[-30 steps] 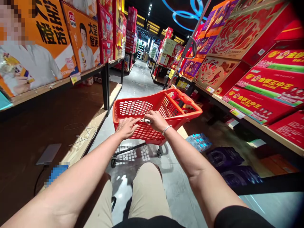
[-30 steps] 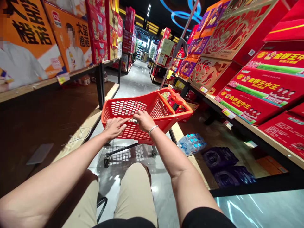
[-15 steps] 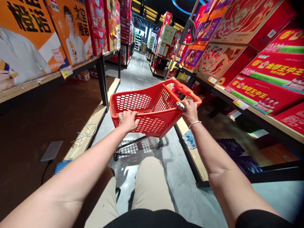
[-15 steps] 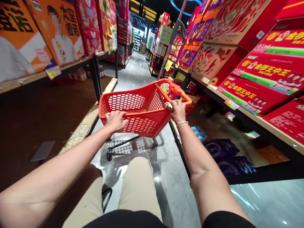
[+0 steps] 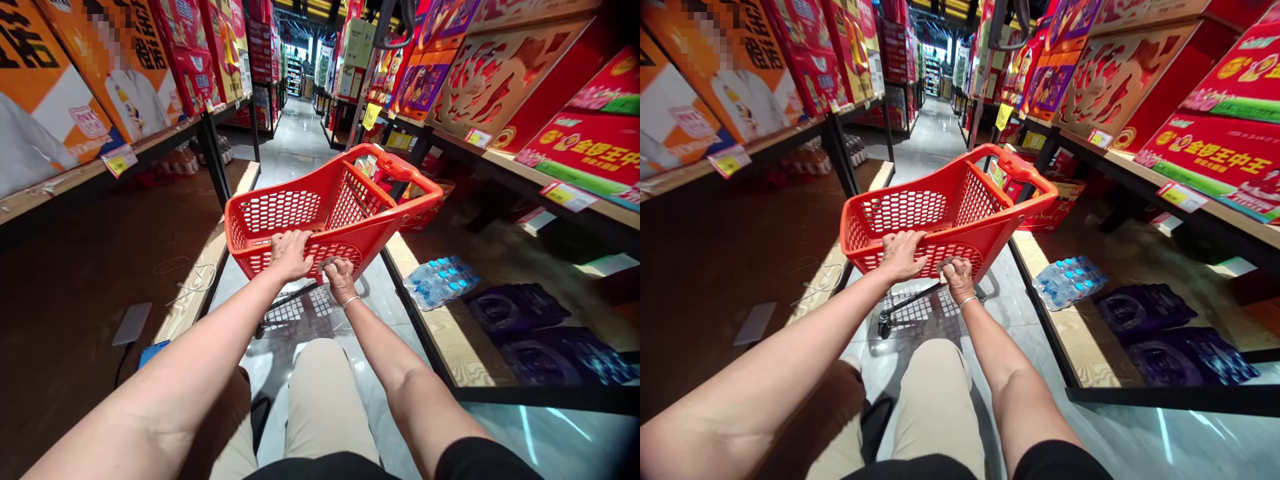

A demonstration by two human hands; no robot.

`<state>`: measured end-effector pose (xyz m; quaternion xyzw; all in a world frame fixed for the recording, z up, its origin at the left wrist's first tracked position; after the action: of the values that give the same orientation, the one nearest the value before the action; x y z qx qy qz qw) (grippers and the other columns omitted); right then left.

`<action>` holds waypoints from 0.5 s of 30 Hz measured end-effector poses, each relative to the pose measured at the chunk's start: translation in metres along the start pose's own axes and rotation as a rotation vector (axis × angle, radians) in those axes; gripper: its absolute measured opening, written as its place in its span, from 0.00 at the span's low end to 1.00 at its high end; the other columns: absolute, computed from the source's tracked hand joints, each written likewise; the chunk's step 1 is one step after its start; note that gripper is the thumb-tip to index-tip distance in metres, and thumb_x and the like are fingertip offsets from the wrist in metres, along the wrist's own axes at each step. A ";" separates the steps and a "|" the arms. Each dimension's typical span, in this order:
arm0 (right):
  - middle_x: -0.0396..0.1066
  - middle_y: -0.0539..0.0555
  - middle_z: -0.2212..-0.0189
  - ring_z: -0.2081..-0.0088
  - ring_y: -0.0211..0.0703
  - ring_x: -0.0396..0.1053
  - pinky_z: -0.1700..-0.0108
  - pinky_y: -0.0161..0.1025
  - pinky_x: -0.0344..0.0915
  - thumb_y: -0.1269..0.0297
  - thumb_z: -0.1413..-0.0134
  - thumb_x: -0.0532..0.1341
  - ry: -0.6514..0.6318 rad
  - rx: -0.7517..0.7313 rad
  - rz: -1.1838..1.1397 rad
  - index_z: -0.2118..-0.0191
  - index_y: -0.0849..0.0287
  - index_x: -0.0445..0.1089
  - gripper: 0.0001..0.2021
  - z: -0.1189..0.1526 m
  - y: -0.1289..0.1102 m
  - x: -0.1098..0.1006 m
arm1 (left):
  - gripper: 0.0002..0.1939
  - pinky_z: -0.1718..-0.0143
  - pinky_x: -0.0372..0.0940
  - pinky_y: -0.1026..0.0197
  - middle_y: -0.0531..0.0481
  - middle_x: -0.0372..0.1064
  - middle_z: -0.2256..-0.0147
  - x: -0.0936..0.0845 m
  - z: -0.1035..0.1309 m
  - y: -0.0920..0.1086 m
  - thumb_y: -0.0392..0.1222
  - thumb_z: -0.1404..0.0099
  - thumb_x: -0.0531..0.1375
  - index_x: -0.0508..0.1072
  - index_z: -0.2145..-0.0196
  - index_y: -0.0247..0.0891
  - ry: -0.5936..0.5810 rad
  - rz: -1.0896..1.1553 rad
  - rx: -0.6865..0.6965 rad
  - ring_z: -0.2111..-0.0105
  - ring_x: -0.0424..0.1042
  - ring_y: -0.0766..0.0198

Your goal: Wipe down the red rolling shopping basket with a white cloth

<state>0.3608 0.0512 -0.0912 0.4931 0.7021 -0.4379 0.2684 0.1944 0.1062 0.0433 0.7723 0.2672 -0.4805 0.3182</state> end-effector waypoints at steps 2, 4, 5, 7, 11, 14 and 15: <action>0.65 0.55 0.48 0.42 0.55 0.53 0.37 0.57 0.54 0.74 0.35 0.54 -0.050 -0.057 -0.016 0.54 0.49 0.76 0.16 -0.001 0.004 0.001 | 0.29 0.47 0.52 0.44 0.41 0.70 0.49 -0.001 -0.003 -0.003 0.47 0.38 0.58 0.65 0.40 0.41 -0.003 -0.009 -0.002 0.49 0.65 0.46; 0.68 0.53 0.50 0.46 0.50 0.57 0.39 0.52 0.58 0.73 0.35 0.56 -0.126 -0.144 -0.036 0.57 0.48 0.77 0.14 -0.005 0.009 -0.009 | 0.28 0.46 0.52 0.44 0.41 0.70 0.49 -0.001 -0.006 -0.005 0.47 0.38 0.58 0.65 0.40 0.41 -0.008 -0.017 -0.006 0.49 0.65 0.46; 0.70 0.52 0.51 0.48 0.48 0.59 0.41 0.50 0.60 0.72 0.36 0.57 -0.166 -0.191 -0.047 0.59 0.48 0.77 0.12 -0.008 0.013 -0.017 | 0.28 0.46 0.52 0.44 0.41 0.70 0.49 -0.001 -0.007 -0.005 0.47 0.38 0.58 0.65 0.40 0.41 -0.013 -0.020 -0.008 0.49 0.65 0.46; 0.71 0.52 0.53 0.51 0.46 0.61 0.43 0.48 0.63 0.70 0.37 0.60 -0.206 -0.252 -0.058 0.60 0.49 0.77 0.09 -0.016 0.021 -0.040 | 0.28 0.46 0.52 0.44 0.41 0.70 0.49 -0.001 -0.009 -0.006 0.47 0.38 0.58 0.65 0.40 0.40 -0.023 -0.023 -0.011 0.48 0.65 0.46; 0.68 0.57 0.45 0.41 0.55 0.56 0.36 0.58 0.57 0.64 0.35 0.58 0.112 -0.133 0.010 0.51 0.48 0.76 0.12 -0.043 0.042 -0.105 | 0.28 0.46 0.52 0.44 0.41 0.70 0.49 -0.002 -0.009 -0.005 0.48 0.38 0.58 0.65 0.40 0.40 -0.017 -0.024 -0.007 0.48 0.65 0.45; 0.64 0.58 0.42 0.37 0.58 0.53 0.34 0.59 0.55 0.62 0.36 0.59 0.356 -0.027 0.075 0.48 0.47 0.75 0.14 -0.052 0.046 -0.126 | 0.28 0.46 0.52 0.44 0.42 0.70 0.50 -0.002 -0.007 -0.007 0.48 0.38 0.58 0.65 0.41 0.41 -0.013 -0.025 -0.010 0.49 0.65 0.46; 0.64 0.58 0.42 0.38 0.58 0.55 0.35 0.58 0.57 0.62 0.36 0.59 0.360 -0.026 0.077 0.48 0.47 0.75 0.13 -0.051 0.045 -0.120 | 0.28 0.46 0.52 0.45 0.42 0.71 0.50 -0.003 -0.006 -0.007 0.48 0.38 0.58 0.65 0.41 0.41 -0.013 -0.023 -0.012 0.49 0.65 0.47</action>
<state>0.4495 0.0467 0.0146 0.5868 0.7249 -0.3228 0.1612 0.1917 0.1155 0.0461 0.7641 0.2769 -0.4875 0.3192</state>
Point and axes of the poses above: each hand's wrist, its own z-axis away from the middle knuckle, its own x-axis out of the palm, y = z × x, the point moved 5 cm from there along -z, towards the middle knuckle
